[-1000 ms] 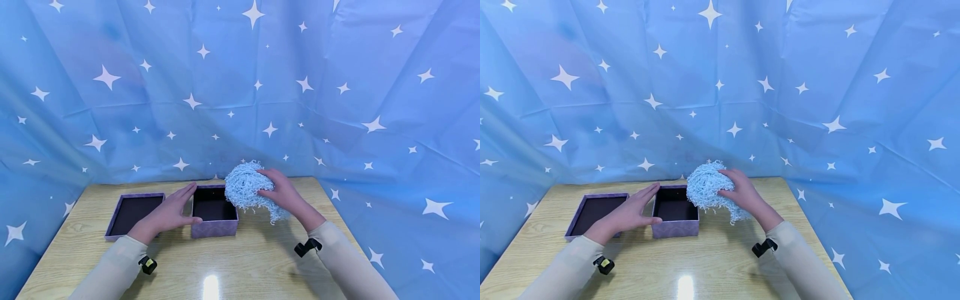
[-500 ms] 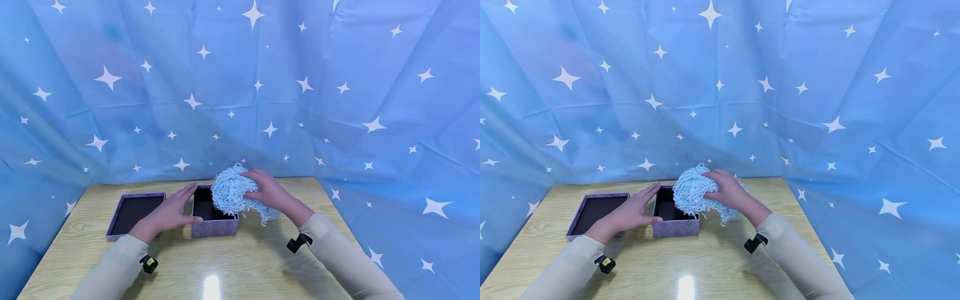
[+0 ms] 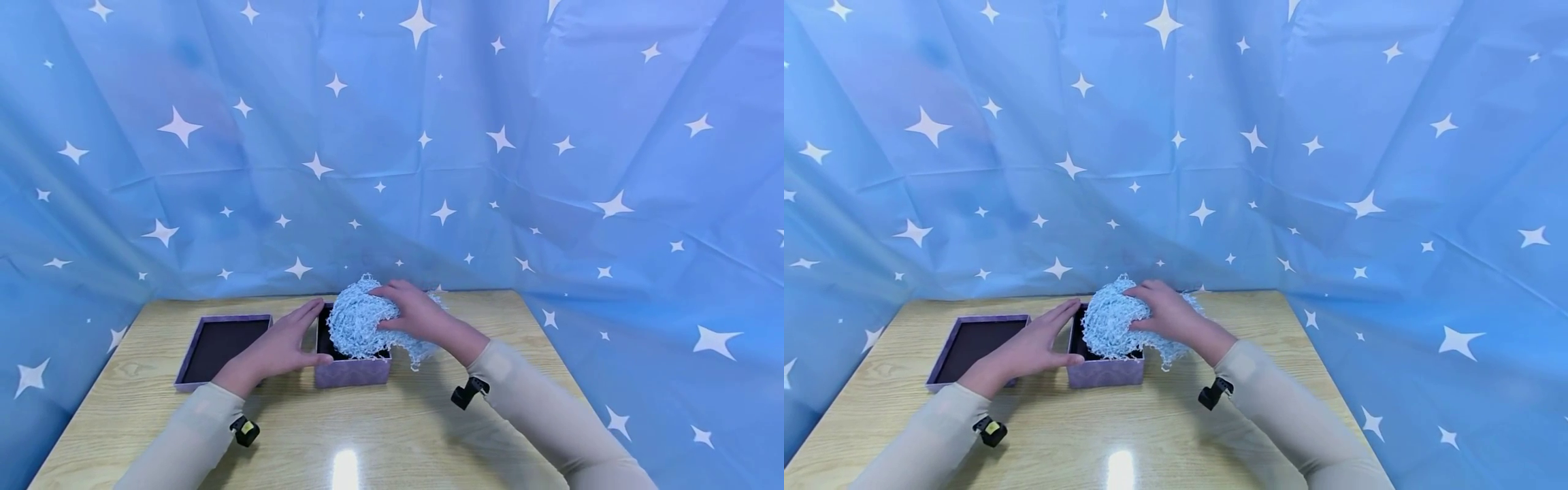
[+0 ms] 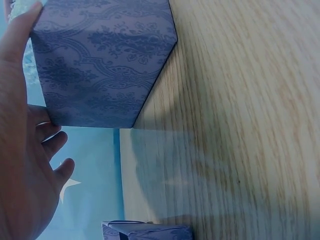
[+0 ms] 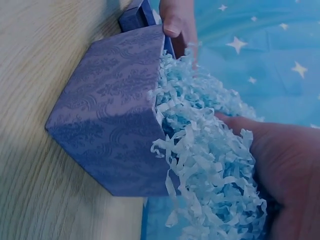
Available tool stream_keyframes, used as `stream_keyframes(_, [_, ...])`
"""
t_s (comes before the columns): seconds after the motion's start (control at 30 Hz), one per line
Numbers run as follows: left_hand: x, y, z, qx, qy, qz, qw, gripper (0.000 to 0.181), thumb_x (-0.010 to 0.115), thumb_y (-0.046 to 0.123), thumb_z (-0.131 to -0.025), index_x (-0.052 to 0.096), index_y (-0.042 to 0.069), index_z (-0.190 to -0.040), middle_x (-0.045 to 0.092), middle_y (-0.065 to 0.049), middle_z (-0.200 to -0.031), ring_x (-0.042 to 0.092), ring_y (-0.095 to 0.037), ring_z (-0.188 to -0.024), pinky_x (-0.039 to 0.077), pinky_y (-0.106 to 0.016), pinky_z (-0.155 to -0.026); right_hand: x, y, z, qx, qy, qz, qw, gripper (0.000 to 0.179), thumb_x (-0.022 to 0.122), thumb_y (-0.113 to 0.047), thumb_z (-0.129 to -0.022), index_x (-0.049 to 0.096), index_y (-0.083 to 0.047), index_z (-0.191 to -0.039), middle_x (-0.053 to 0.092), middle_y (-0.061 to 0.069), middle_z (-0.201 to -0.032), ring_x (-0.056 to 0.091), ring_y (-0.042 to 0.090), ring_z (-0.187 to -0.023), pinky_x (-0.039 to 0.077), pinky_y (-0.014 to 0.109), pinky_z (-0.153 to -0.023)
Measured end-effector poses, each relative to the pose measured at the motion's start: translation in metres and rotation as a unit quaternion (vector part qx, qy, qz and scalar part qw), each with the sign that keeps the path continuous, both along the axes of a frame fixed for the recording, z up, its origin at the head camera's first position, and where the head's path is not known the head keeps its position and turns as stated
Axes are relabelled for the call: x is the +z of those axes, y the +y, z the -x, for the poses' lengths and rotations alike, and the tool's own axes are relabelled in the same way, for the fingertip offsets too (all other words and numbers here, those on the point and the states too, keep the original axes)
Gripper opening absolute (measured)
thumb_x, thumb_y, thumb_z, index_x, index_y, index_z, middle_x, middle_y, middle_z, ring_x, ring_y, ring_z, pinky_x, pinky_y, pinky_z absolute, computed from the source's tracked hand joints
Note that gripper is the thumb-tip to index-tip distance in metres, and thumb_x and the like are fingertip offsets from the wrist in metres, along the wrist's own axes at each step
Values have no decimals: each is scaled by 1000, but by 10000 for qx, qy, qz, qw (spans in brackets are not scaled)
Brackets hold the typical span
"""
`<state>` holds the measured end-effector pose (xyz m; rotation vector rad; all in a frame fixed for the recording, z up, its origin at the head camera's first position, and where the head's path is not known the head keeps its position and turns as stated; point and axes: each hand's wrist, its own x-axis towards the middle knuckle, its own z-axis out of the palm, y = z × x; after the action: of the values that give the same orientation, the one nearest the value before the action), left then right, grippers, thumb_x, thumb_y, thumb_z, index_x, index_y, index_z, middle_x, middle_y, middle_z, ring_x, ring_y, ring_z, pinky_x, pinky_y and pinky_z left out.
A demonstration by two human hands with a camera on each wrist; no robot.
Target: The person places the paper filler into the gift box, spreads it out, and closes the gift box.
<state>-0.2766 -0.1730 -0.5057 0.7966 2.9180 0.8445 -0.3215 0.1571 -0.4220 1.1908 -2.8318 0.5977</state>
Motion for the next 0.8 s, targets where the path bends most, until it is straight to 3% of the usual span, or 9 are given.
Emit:
stream_keyframes(0.27, [-1, 0, 2, 27, -31, -13, 10000, 126, 70, 86, -89, 18, 14, -179, 15, -7, -185, 26, -45, -165, 31, -68, -127, -6, -18, 2, 150, -222, -299, 9992, 72, 89, -33, -98, 59, -18, -161, 63, 9, -150, 60, 30, -139, 54, 47, -112])
stream_keyframes(0.47, [-1, -1, 2, 70, -18, 31, 10000, 130, 69, 89, -87, 18, 13, -179, 15, -7, -185, 28, -46, -164, 33, -69, -126, -10, -37, 5, 122, -594, -434, 9972, 73, 88, -39, -98, 58, -19, -161, 56, 9, -163, 46, 35, -155, 46, 53, -121])
stream_keyframes(0.63, [-2, 0, 2, 40, 2, -27, 10000, 129, 71, 86, -88, 18, 13, -179, 16, -8, -185, 29, -46, -163, 33, -69, -126, -18, -49, 8, 235, -902, -151, 9955, 79, 90, -41, -96, 56, -15, -163, 53, 6, -167, 39, 33, -161, 41, 51, -126])
stream_keyframes(0.8, [-3, -1, 2, 48, -28, -67, 10000, 129, 70, 87, -88, 25, 5, -176, 16, -11, -184, 28, -45, -164, 32, -66, -127, -26, -58, 12, 422, -1152, 379, 9917, 81, 89, -43, -95, 55, -13, -162, 56, 5, -164, 48, 28, -155, 42, 46, -125])
